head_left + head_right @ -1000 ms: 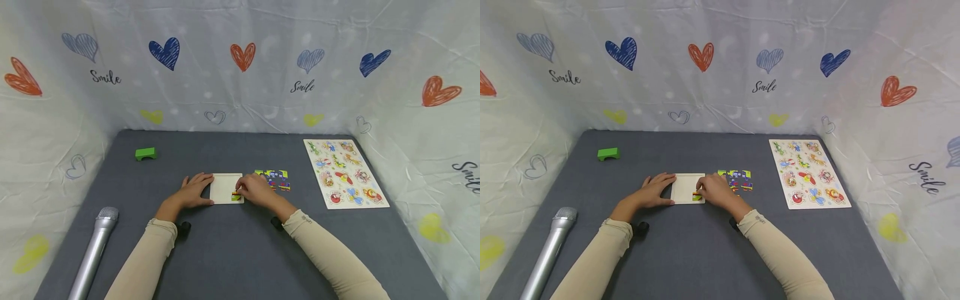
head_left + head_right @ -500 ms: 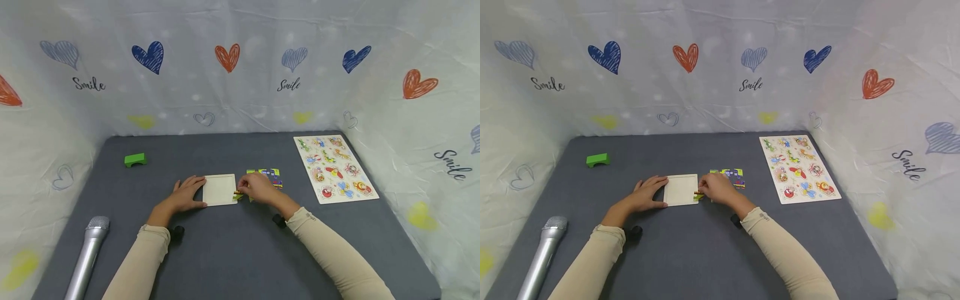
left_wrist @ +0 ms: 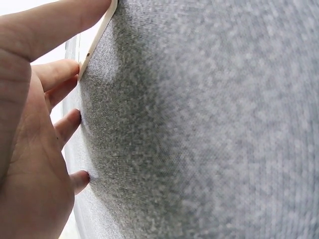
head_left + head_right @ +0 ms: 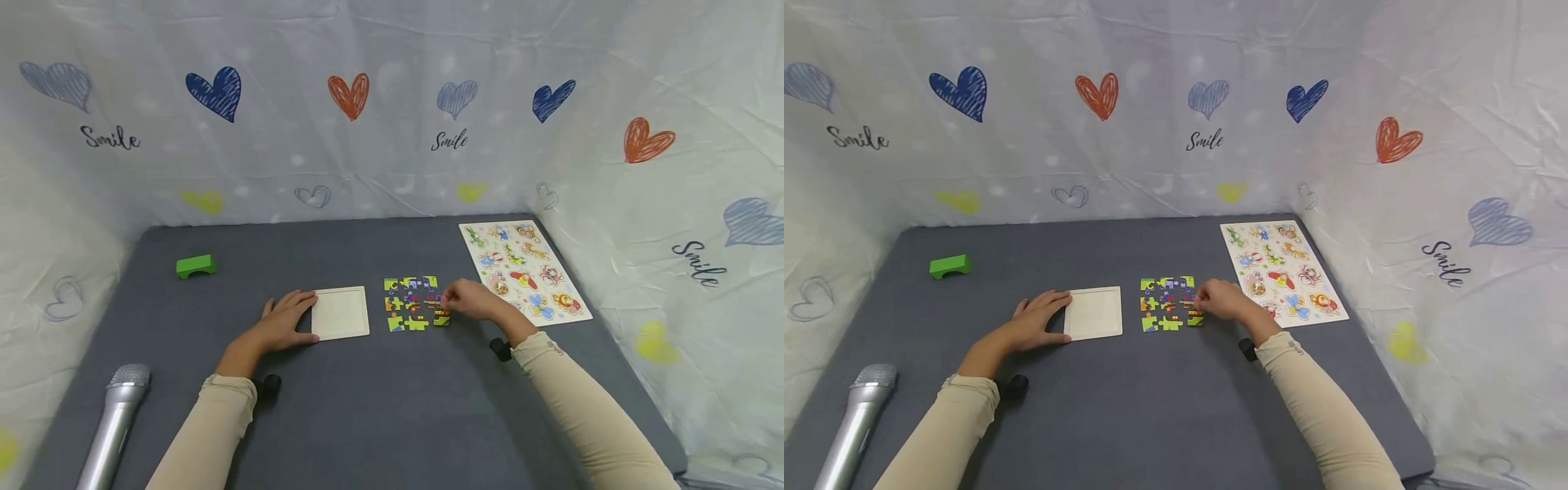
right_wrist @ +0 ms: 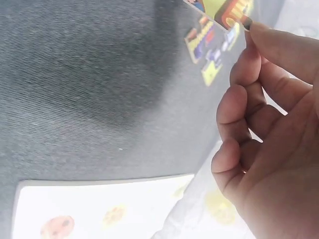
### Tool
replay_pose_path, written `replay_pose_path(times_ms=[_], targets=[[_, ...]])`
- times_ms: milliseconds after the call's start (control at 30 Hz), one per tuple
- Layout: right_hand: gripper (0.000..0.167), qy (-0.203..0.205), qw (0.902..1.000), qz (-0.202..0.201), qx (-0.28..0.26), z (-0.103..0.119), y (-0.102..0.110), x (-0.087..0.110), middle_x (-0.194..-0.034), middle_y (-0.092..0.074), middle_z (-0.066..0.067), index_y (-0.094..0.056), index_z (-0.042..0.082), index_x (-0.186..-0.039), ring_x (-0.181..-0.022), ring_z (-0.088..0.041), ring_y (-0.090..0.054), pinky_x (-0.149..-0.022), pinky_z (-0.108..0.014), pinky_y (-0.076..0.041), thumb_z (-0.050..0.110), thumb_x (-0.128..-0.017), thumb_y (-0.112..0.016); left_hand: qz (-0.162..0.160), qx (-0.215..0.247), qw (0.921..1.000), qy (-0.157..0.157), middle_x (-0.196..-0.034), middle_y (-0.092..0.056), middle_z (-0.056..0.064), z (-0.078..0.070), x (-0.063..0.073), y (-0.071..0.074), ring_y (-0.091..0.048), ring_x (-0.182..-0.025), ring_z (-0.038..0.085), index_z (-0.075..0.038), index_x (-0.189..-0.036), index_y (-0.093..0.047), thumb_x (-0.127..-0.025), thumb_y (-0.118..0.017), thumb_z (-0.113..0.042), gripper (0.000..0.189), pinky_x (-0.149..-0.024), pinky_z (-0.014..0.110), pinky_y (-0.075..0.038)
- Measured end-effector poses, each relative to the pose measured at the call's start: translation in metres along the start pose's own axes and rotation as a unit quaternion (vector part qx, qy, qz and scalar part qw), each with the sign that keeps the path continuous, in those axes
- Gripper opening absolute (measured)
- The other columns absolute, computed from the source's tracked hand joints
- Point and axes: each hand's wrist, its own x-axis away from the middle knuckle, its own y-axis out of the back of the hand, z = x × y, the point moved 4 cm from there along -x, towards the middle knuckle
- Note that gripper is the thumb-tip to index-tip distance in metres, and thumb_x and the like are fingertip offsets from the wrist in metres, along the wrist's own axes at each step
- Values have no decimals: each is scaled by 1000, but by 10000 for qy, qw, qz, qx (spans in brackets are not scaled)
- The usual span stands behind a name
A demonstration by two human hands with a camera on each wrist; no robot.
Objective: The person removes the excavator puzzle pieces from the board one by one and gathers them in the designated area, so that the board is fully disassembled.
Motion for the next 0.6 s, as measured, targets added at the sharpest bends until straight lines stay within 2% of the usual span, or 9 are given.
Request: replay_pose_path(times_ms=[300, 500, 600], targets=[[15, -102, 9998, 89, 142, -2, -9, -11, -82, -68, -4, -71, 11, -88, -63, -12, -49, -60, -28, -39, 14, -96, -58, -36, 37, 10000, 66, -155, -30, 16, 0, 8, 0, -19, -144, 44, -4, -150, -35, -84, -73, -42, 85, -106, 75, -6], [14, -85, 9999, 38, 133, -8, -10, -10, -83, -68, -4, -71, 11, -89, -64, -12, -49, -61, -29, -39, 16, -95, -60, 63, 136, 9998, 112, -155, -29, 16, -1, 6, -1, -19, -144, 43, -4, -150, -34, -84, -74, -41, 86, -106, 74, -4], [14, -62, 9999, -33, 124, -11, -11, -7, -84, -69, -4, -72, 10, -91, -66, -12, -50, -61, -29, -39, 18, -95, -61, 54, 207, 9997, 90, -154, -31, 15, -2, 2, -6, -20, -144, 42, -4, -149, -36, -82, -76, -40, 86, -107, 74, -5]])
